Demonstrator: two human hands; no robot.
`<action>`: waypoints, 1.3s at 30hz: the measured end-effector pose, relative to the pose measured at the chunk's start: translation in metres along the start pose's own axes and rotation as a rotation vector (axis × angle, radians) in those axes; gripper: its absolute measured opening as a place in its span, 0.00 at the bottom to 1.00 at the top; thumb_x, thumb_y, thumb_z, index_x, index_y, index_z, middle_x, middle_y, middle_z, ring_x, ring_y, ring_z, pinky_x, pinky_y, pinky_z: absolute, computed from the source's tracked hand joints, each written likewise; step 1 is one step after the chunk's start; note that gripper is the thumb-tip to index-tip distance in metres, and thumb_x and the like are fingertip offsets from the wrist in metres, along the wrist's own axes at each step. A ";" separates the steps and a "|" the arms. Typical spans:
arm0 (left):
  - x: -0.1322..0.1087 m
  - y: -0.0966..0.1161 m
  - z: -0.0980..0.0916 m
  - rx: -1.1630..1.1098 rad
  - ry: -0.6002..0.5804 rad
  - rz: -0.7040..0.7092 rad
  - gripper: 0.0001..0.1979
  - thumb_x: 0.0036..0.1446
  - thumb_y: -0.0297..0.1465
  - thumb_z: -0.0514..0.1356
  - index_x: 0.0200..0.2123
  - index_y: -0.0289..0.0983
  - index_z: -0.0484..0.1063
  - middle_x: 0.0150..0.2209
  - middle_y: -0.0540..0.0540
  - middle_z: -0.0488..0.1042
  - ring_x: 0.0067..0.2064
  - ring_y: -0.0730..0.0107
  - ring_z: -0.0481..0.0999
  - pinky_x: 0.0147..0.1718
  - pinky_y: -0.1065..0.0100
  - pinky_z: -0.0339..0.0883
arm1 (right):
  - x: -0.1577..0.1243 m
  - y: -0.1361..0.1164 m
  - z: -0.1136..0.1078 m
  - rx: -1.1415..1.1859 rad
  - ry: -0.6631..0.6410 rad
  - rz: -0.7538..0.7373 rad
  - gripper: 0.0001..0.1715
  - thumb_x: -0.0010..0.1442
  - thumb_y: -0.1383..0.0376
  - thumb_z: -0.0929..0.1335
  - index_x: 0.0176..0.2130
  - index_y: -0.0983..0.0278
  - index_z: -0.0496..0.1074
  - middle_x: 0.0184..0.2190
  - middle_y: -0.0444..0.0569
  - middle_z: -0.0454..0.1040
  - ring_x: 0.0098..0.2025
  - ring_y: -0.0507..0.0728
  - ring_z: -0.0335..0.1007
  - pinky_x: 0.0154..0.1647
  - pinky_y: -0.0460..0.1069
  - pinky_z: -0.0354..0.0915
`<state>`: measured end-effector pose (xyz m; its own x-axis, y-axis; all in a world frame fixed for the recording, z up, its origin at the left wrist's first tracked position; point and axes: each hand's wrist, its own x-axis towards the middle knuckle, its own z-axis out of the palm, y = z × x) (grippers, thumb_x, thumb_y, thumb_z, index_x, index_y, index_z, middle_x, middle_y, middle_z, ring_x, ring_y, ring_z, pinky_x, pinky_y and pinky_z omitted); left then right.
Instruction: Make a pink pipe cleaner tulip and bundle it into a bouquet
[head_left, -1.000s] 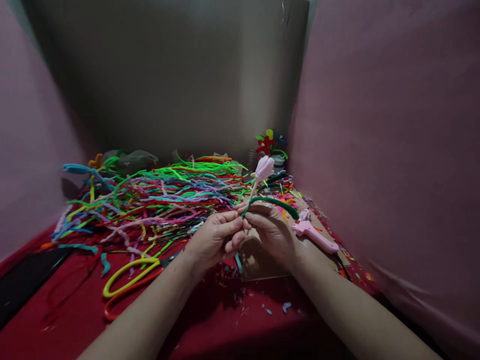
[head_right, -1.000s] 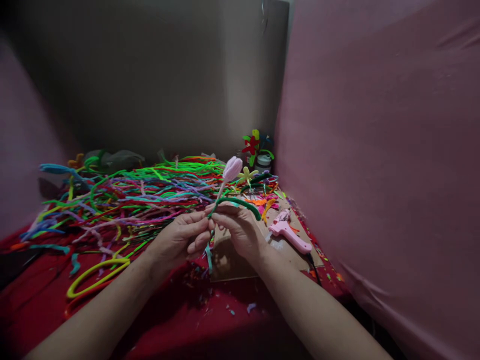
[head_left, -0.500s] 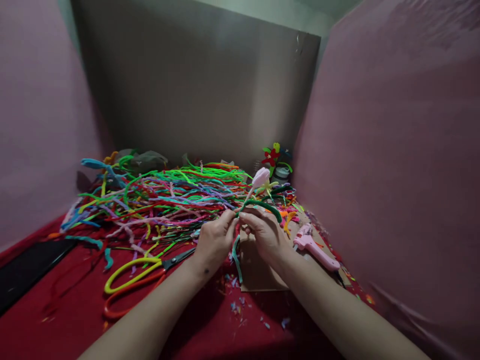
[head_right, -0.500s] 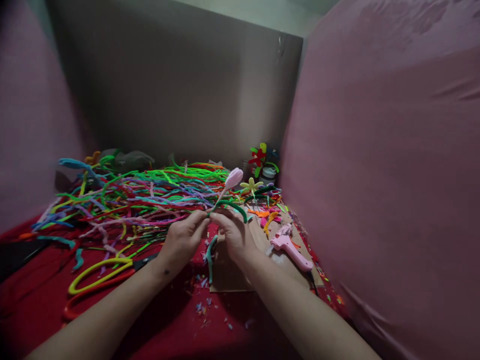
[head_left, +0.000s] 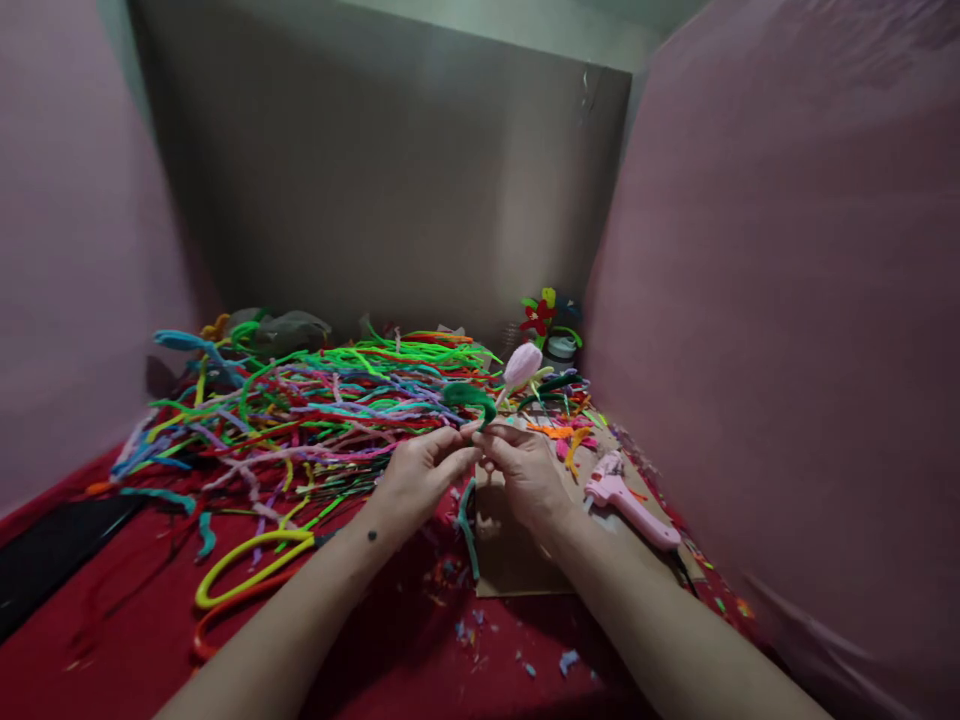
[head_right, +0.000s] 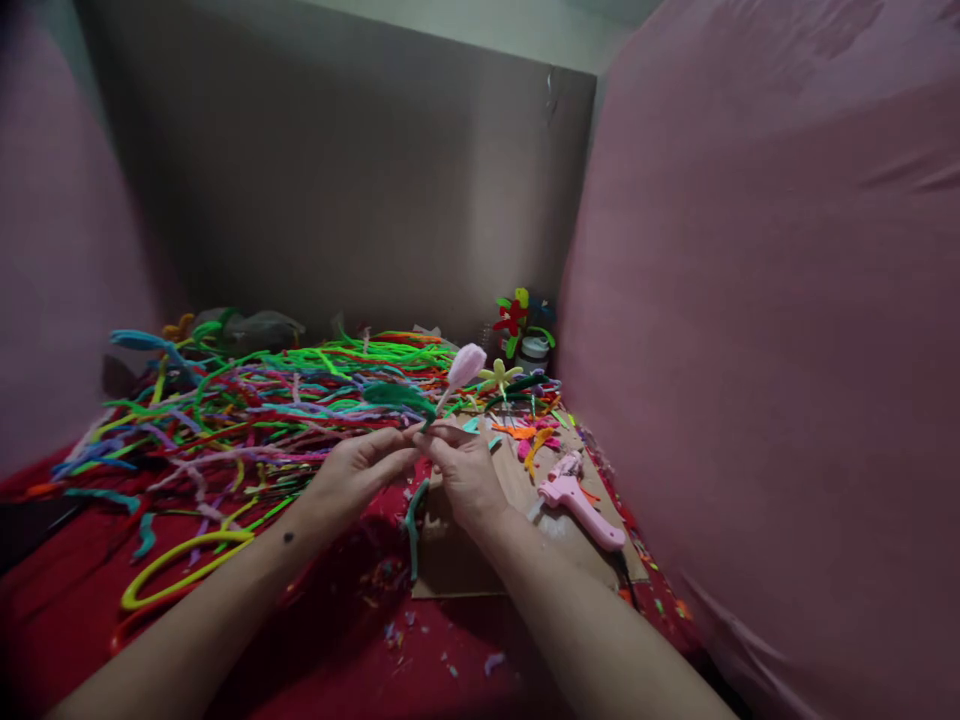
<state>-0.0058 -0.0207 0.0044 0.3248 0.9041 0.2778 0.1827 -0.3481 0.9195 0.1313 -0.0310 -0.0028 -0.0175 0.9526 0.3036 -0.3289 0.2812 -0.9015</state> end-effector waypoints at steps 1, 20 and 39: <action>0.001 0.001 -0.003 0.048 0.044 0.032 0.12 0.49 0.39 0.61 0.31 0.36 0.72 0.27 0.50 0.74 0.28 0.72 0.71 0.29 0.71 0.65 | -0.001 -0.001 0.001 0.000 -0.001 -0.001 0.07 0.48 0.62 0.71 0.28 0.62 0.78 0.24 0.43 0.72 0.24 0.49 0.58 0.29 0.46 0.57; -0.011 0.025 -0.018 -0.147 0.327 0.191 0.05 0.43 0.32 0.66 0.25 0.37 0.77 0.28 0.50 0.74 0.32 0.69 0.73 0.30 0.70 0.67 | -0.018 0.006 0.012 -0.122 -0.280 -0.015 0.10 0.51 0.58 0.70 0.33 0.59 0.78 0.32 0.45 0.70 0.39 0.54 0.65 0.49 0.52 0.59; -0.019 0.037 -0.028 -0.228 0.254 0.469 0.04 0.46 0.27 0.65 0.28 0.41 0.78 0.33 0.48 0.72 0.38 0.68 0.71 0.34 0.69 0.67 | -0.019 0.008 0.012 -0.039 -0.246 0.078 0.08 0.50 0.61 0.71 0.32 0.60 0.78 0.32 0.45 0.75 0.40 0.55 0.68 0.51 0.54 0.60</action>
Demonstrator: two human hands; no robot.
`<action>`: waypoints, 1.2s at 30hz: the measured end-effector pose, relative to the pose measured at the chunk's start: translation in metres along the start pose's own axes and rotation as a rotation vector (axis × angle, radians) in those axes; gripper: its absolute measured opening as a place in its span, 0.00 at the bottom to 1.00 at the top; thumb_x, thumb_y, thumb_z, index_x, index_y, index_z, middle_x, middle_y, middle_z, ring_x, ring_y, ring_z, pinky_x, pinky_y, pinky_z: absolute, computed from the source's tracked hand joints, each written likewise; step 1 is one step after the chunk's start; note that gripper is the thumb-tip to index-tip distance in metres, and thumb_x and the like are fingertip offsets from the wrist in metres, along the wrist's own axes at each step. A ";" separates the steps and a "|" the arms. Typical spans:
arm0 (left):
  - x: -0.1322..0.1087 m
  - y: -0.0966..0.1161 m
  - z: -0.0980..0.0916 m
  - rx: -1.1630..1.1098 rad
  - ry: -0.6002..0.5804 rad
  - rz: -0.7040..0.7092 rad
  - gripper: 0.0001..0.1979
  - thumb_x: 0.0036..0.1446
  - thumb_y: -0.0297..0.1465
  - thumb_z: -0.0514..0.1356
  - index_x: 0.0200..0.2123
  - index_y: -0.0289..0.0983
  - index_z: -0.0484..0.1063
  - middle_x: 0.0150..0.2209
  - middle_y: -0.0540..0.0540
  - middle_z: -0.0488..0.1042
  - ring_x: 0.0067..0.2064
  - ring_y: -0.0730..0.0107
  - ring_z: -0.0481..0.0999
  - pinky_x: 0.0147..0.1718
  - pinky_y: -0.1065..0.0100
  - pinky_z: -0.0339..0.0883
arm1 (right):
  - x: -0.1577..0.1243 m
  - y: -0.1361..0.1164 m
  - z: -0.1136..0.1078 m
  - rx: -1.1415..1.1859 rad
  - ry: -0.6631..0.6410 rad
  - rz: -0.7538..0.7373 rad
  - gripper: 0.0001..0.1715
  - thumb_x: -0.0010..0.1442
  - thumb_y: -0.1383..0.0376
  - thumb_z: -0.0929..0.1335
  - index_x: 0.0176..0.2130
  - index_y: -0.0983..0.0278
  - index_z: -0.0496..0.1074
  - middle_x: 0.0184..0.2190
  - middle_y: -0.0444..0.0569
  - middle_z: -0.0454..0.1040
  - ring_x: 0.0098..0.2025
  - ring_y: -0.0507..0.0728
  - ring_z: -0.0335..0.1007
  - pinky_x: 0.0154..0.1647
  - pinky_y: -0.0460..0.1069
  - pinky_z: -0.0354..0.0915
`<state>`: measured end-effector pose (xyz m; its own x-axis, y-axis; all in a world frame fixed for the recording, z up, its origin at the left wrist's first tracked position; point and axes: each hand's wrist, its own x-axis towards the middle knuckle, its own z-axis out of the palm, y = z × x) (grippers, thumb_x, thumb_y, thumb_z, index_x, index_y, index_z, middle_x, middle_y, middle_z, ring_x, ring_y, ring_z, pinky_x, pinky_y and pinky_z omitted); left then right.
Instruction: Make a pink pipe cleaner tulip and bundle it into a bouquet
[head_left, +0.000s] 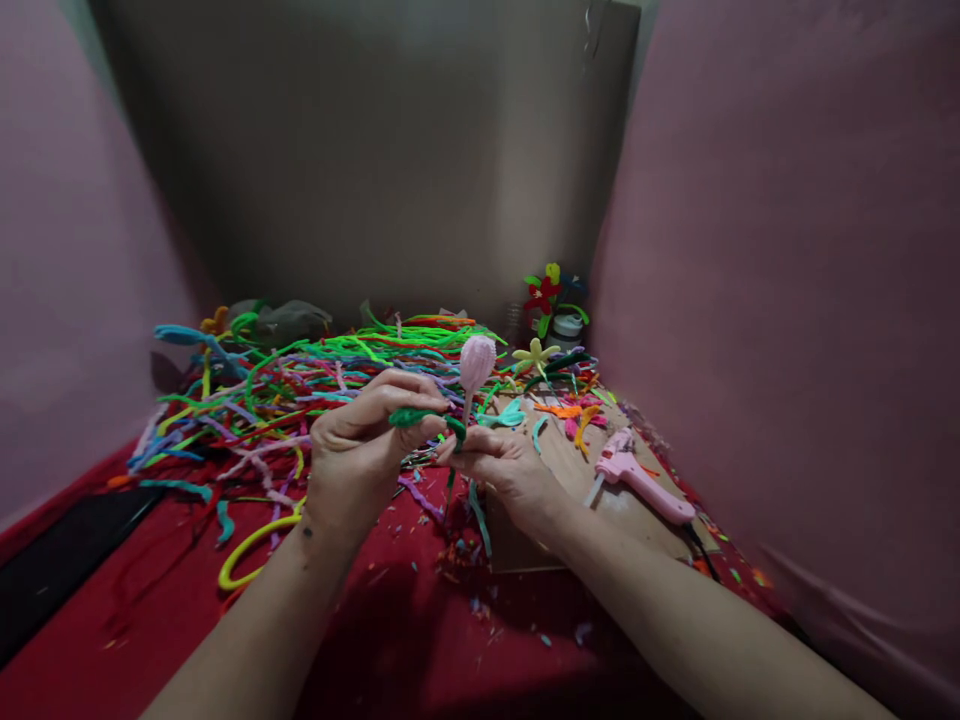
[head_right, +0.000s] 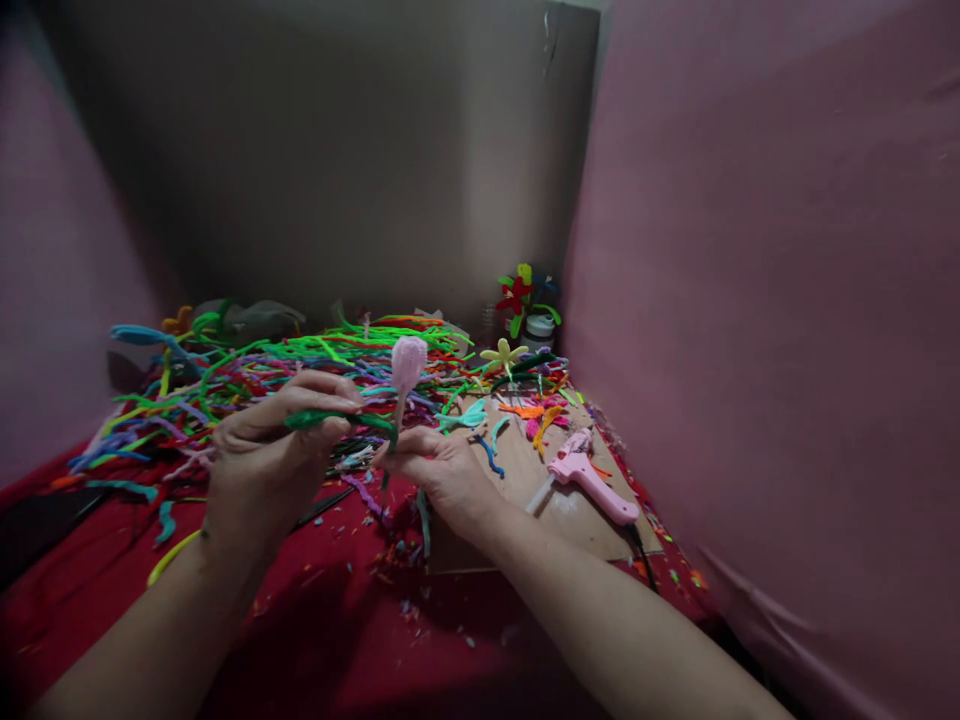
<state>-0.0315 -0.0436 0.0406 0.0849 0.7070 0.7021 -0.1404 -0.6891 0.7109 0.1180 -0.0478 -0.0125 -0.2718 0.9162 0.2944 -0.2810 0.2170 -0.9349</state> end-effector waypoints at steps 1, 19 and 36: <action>0.000 0.001 0.000 0.004 0.002 -0.002 0.04 0.45 0.27 0.65 0.27 0.42 0.78 0.32 0.48 0.72 0.37 0.69 0.72 0.33 0.69 0.67 | 0.000 0.001 0.000 -0.006 0.002 -0.004 0.08 0.50 0.61 0.71 0.33 0.60 0.78 0.33 0.45 0.75 0.40 0.55 0.68 0.51 0.54 0.59; -0.003 0.007 0.006 0.294 0.125 0.152 0.03 0.49 0.27 0.64 0.26 0.41 0.76 0.29 0.51 0.75 0.34 0.71 0.73 0.35 0.67 0.67 | -0.001 -0.002 0.000 -0.083 -0.005 -0.036 0.09 0.50 0.59 0.70 0.31 0.59 0.79 0.32 0.45 0.72 0.39 0.54 0.66 0.48 0.51 0.59; 0.003 -0.017 0.007 0.332 -0.026 -0.063 0.27 0.48 0.33 0.64 0.52 0.40 0.62 0.40 0.47 0.71 0.36 0.71 0.73 0.33 0.69 0.68 | 0.002 0.001 -0.008 0.151 0.216 0.078 0.06 0.45 0.64 0.72 0.28 0.62 0.77 0.28 0.44 0.74 0.29 0.50 0.61 0.26 0.44 0.54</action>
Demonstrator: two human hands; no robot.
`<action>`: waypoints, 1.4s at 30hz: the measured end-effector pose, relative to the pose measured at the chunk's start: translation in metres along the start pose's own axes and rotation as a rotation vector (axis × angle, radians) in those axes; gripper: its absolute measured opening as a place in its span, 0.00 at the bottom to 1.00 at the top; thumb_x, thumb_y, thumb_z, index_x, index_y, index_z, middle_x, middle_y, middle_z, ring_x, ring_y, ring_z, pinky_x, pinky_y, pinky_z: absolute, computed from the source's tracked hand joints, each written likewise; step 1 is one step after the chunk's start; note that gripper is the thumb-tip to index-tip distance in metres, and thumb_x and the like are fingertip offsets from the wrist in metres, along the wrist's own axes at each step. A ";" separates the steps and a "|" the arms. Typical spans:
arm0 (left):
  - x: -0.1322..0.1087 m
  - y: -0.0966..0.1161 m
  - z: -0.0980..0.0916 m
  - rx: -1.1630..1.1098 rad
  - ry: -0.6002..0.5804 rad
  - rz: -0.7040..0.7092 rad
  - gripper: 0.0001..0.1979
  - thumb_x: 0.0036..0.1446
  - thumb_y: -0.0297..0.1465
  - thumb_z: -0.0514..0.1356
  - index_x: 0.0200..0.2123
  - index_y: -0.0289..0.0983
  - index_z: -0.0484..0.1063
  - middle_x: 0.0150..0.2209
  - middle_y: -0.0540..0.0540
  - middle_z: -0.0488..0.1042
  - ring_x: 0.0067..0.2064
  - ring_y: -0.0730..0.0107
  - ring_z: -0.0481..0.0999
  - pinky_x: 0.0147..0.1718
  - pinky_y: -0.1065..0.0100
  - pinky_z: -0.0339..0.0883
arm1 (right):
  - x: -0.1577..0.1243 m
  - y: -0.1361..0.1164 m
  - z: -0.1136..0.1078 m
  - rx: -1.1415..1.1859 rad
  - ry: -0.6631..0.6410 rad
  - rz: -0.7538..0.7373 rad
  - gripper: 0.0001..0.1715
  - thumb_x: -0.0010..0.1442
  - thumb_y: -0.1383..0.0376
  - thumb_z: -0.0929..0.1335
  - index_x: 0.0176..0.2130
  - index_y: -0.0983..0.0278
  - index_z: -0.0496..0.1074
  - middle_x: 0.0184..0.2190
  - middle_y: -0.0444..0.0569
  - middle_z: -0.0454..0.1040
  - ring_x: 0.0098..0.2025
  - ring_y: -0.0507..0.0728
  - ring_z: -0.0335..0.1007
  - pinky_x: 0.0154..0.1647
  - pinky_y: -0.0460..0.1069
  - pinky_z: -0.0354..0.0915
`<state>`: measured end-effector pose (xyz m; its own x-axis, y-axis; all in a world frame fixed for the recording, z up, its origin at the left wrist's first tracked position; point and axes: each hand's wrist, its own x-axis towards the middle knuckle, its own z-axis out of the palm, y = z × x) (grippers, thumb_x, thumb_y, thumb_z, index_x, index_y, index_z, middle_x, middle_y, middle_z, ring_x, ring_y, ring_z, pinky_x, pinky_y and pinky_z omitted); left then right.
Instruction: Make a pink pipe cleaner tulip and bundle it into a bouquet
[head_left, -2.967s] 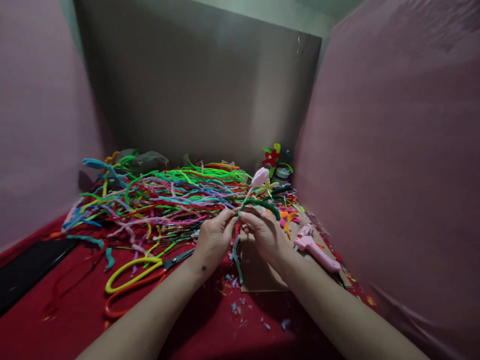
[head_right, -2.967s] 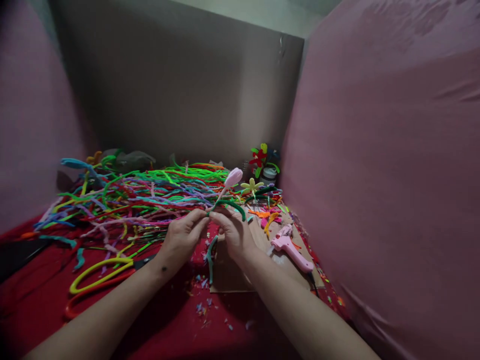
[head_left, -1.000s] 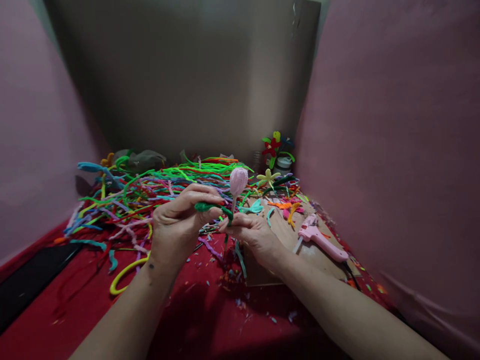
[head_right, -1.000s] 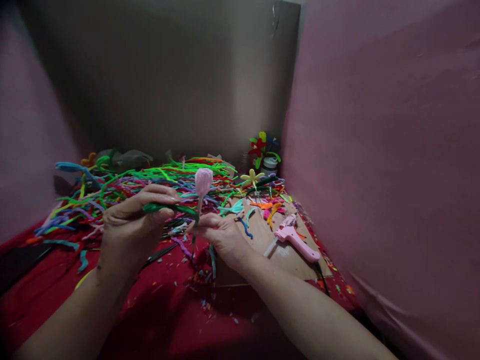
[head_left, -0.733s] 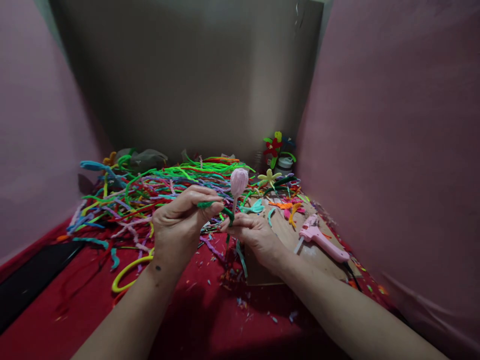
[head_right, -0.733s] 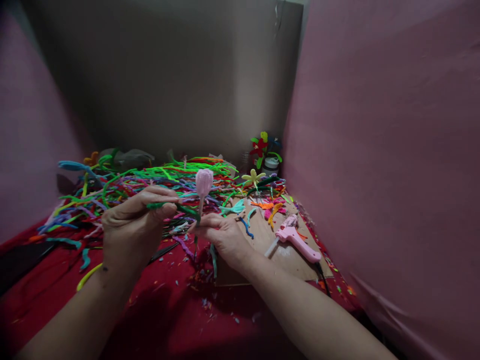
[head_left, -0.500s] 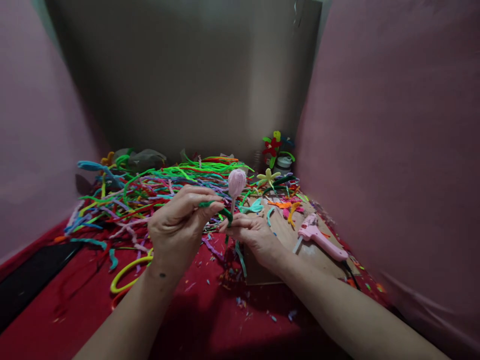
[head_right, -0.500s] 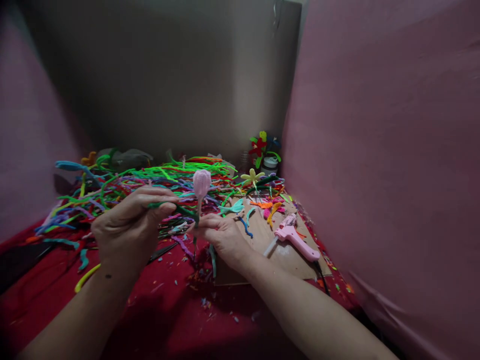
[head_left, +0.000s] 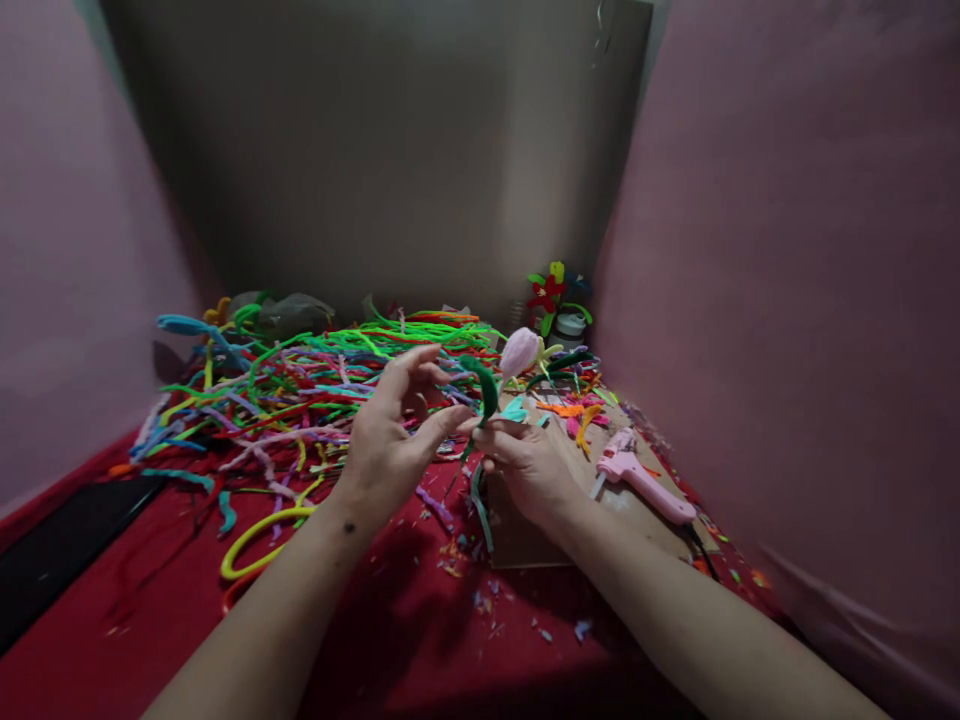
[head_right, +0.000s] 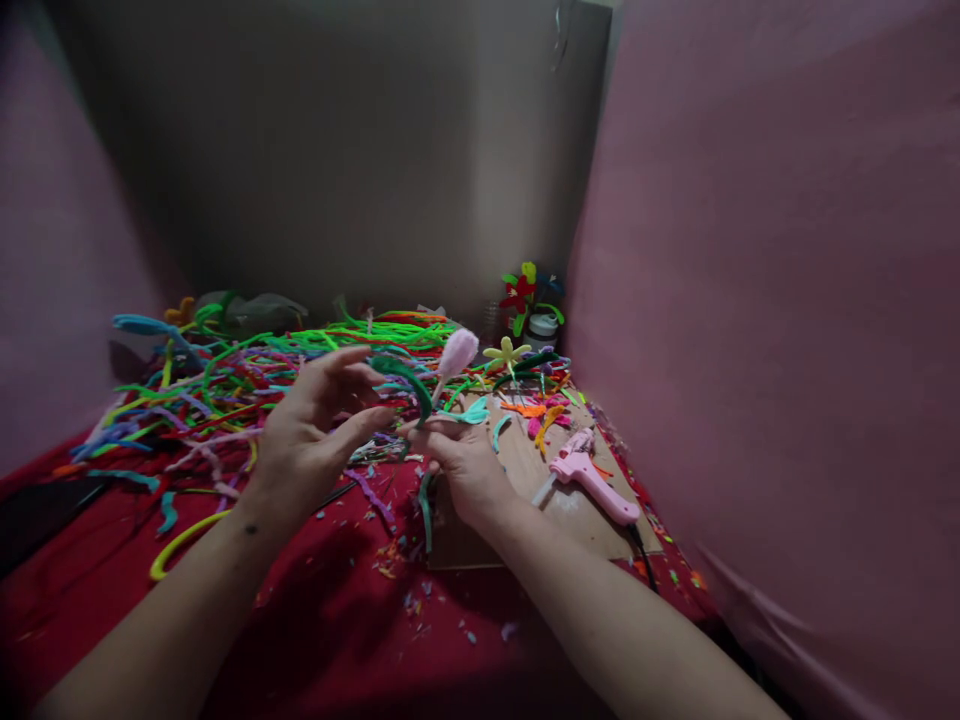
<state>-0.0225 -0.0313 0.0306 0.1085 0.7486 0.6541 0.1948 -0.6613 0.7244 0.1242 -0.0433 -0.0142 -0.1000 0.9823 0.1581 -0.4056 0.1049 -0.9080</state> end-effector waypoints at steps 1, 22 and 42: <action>0.000 -0.004 0.003 -0.020 -0.023 -0.063 0.24 0.48 0.34 0.63 0.49 0.39 0.62 0.37 0.48 0.71 0.35 0.71 0.73 0.33 0.68 0.68 | 0.001 0.000 -0.002 0.027 0.034 0.008 0.07 0.45 0.64 0.72 0.28 0.62 0.77 0.28 0.44 0.73 0.29 0.50 0.60 0.24 0.44 0.52; -0.026 -0.023 0.032 0.537 -0.161 0.065 0.11 0.58 0.29 0.50 0.38 0.39 0.71 0.26 0.49 0.75 0.26 0.73 0.72 0.26 0.74 0.58 | 0.004 -0.001 -0.003 0.058 0.061 0.013 0.11 0.44 0.61 0.73 0.32 0.63 0.77 0.27 0.44 0.73 0.28 0.50 0.62 0.23 0.43 0.54; -0.016 -0.004 0.031 -0.615 -0.213 -0.588 0.12 0.51 0.33 0.61 0.20 0.34 0.65 0.15 0.56 0.60 0.17 0.83 0.53 0.18 0.77 0.46 | 0.009 -0.013 -0.012 -0.002 -0.151 -0.070 0.12 0.46 0.66 0.70 0.35 0.59 0.78 0.28 0.44 0.74 0.30 0.52 0.62 0.33 0.48 0.58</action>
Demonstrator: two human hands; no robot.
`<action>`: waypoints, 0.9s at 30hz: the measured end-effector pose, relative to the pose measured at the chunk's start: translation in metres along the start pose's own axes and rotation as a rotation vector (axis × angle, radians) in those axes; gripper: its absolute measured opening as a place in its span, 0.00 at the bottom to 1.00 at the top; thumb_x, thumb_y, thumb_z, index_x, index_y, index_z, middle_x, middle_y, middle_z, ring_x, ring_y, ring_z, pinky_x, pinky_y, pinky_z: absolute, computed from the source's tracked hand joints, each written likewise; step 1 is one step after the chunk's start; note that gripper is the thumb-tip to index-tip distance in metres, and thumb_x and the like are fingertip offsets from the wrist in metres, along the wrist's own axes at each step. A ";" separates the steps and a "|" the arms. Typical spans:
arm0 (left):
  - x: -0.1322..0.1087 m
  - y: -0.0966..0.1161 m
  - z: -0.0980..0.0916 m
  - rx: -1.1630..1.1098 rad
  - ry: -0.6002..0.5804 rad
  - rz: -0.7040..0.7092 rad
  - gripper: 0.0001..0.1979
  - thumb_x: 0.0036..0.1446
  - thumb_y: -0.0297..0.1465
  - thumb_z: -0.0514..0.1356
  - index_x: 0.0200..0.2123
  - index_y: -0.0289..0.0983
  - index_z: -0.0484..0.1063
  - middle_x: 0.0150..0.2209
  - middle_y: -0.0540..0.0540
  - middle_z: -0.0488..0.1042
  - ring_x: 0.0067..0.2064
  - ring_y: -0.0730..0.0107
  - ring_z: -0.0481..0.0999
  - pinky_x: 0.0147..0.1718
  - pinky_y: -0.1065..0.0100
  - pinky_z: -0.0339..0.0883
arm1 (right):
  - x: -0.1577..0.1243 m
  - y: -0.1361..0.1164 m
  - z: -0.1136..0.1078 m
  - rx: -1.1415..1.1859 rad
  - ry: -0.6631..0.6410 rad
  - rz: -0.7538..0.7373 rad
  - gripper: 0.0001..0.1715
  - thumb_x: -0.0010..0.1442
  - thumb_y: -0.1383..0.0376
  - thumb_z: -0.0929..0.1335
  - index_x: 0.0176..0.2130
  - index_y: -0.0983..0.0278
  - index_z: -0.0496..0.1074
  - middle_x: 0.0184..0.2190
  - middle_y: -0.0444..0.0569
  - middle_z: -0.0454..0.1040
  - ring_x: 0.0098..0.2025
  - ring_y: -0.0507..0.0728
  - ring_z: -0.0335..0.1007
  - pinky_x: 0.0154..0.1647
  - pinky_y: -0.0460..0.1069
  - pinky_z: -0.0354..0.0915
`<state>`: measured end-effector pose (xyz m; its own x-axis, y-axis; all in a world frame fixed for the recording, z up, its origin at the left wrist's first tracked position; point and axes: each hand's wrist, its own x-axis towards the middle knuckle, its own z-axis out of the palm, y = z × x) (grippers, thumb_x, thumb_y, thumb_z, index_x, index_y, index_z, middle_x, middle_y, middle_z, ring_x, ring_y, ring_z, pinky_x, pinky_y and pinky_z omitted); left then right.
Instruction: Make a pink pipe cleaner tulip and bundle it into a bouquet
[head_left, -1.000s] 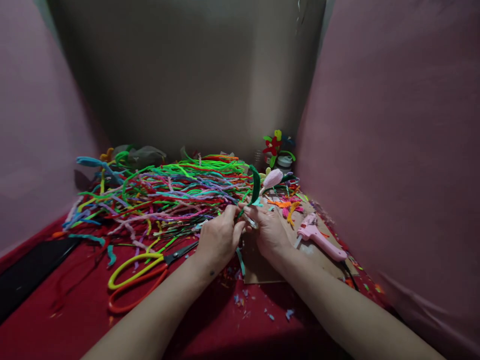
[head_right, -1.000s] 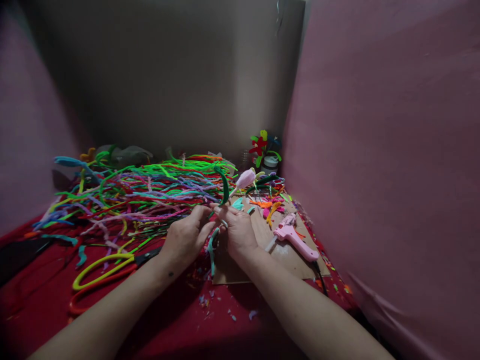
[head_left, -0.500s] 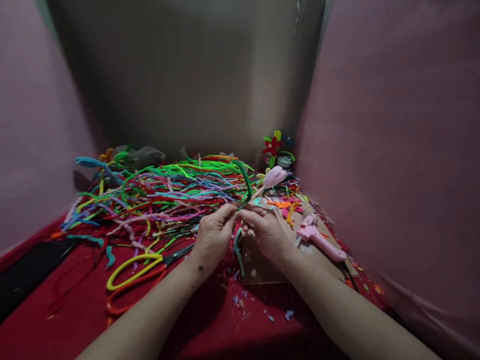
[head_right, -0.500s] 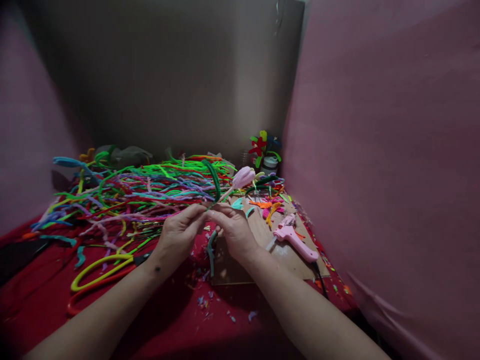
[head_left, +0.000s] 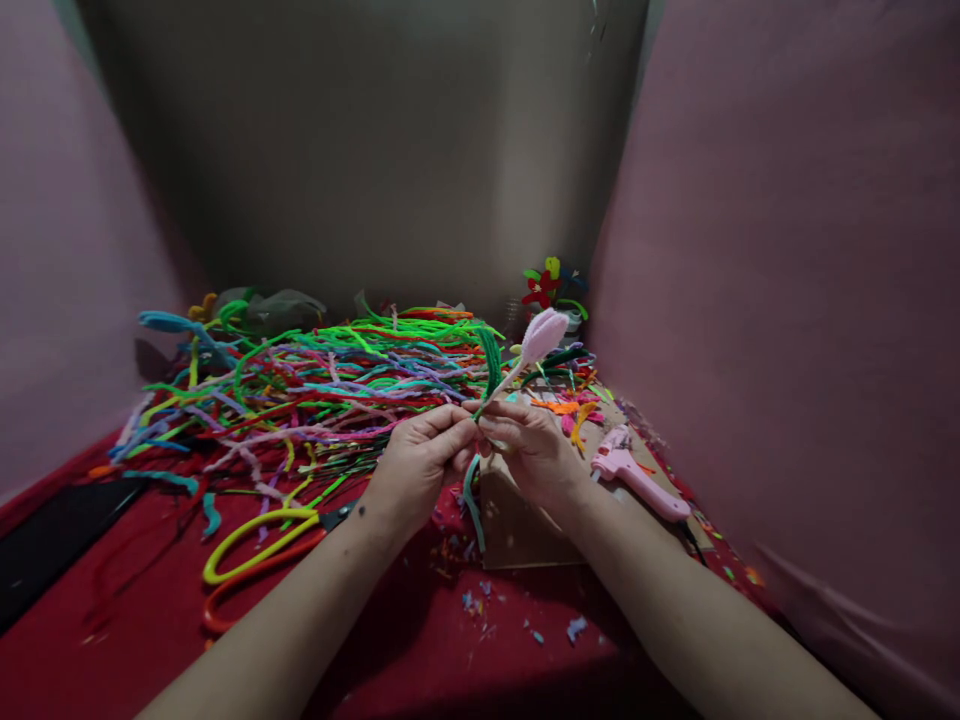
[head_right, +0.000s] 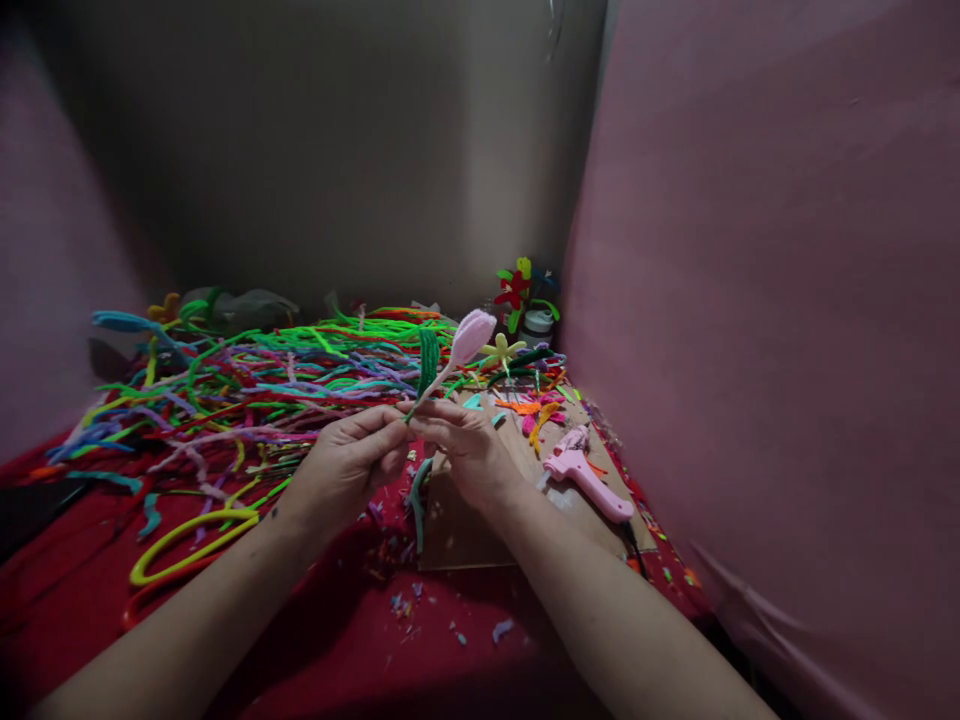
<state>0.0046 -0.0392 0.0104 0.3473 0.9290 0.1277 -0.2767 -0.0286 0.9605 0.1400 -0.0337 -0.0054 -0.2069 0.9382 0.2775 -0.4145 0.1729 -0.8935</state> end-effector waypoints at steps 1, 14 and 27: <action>0.000 0.000 -0.001 -0.037 -0.024 -0.029 0.12 0.51 0.33 0.61 0.21 0.34 0.65 0.14 0.56 0.59 0.16 0.84 0.53 0.17 0.77 0.45 | 0.000 0.000 -0.001 0.041 -0.003 0.026 0.12 0.46 0.66 0.71 0.35 0.60 0.78 0.27 0.44 0.74 0.29 0.51 0.62 0.32 0.47 0.57; 0.003 0.003 -0.011 0.336 -0.104 0.025 0.13 0.54 0.35 0.57 0.21 0.35 0.63 0.16 0.55 0.59 0.18 0.82 0.54 0.18 0.77 0.48 | 0.000 0.001 0.001 0.108 0.077 -0.029 0.06 0.42 0.68 0.72 0.27 0.62 0.79 0.30 0.45 0.74 0.32 0.51 0.63 0.37 0.48 0.59; 0.003 -0.027 -0.022 1.012 0.186 0.496 0.09 0.55 0.34 0.55 0.37 0.38 0.72 0.28 0.50 0.75 0.26 0.72 0.73 0.29 0.73 0.63 | 0.001 0.009 0.004 0.114 0.227 -0.118 0.07 0.38 0.66 0.75 0.24 0.61 0.78 0.32 0.43 0.68 0.36 0.51 0.64 0.41 0.47 0.61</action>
<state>-0.0063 -0.0275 -0.0205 0.2398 0.7701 0.5912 0.5320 -0.6136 0.5835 0.1324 -0.0327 -0.0113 0.0477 0.9589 0.2796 -0.5239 0.2624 -0.8104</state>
